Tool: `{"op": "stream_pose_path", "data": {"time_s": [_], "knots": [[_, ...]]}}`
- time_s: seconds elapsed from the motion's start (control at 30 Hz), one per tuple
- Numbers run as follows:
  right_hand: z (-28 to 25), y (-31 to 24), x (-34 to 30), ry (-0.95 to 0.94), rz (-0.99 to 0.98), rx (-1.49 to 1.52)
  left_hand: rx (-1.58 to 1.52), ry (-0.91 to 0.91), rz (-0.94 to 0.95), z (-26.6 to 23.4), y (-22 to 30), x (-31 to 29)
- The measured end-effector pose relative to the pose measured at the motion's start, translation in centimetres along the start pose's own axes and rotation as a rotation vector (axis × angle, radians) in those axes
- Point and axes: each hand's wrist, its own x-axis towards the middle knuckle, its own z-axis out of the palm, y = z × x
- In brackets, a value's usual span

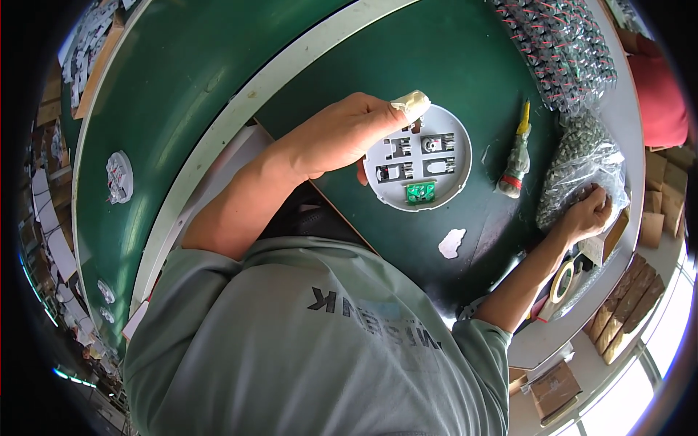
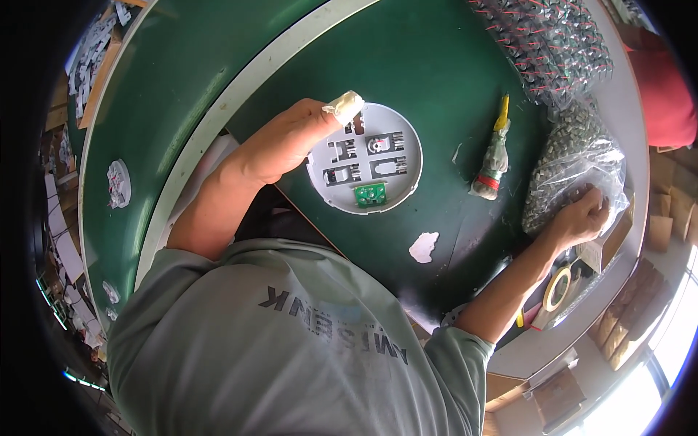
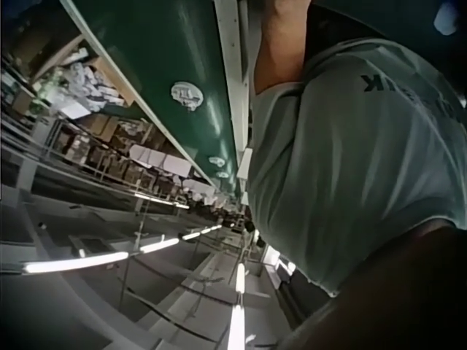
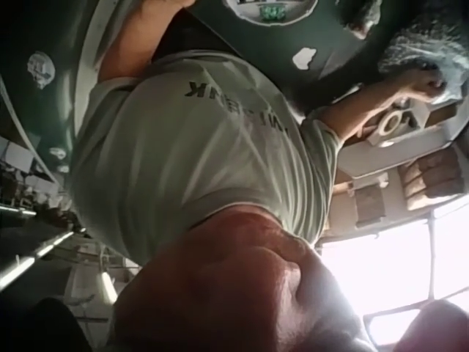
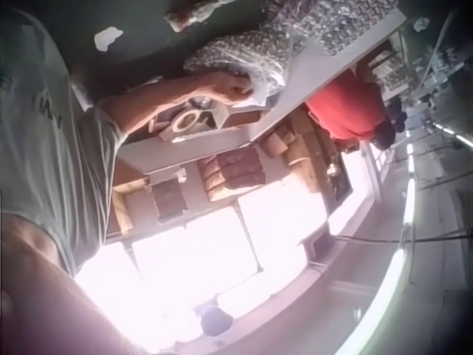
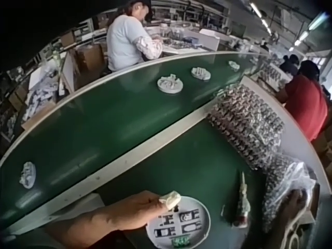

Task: Manually assembling small electronic components onto a circular base plate using a glue applicator and precise hand placement.

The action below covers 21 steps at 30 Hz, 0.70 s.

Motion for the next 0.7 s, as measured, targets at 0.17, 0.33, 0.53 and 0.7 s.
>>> {"op": "stream_pose_path", "data": {"time_s": [0.17, 0.33, 0.53, 0.7], "knots": [[0.0, 0.8, 1.2, -0.009, 0.035, 0.116, -0.021, -0.044, -0.13, -0.7, 1.5, 0.4], [-1.0, 0.0, 0.2, 0.023, -0.103, -0.261, -0.039, -0.082, -0.225, -0.8, 0.9, -0.9], [-1.0, 2.1, 0.3, 0.0, -0.073, -0.147, 0.062, 0.003, -0.002, -0.7, 2.8, -0.3], [-0.5, 2.0, 0.4, -0.067, 0.003, -0.006, 0.858, 0.706, 0.285, -5.3, 8.2, 0.1]]}}
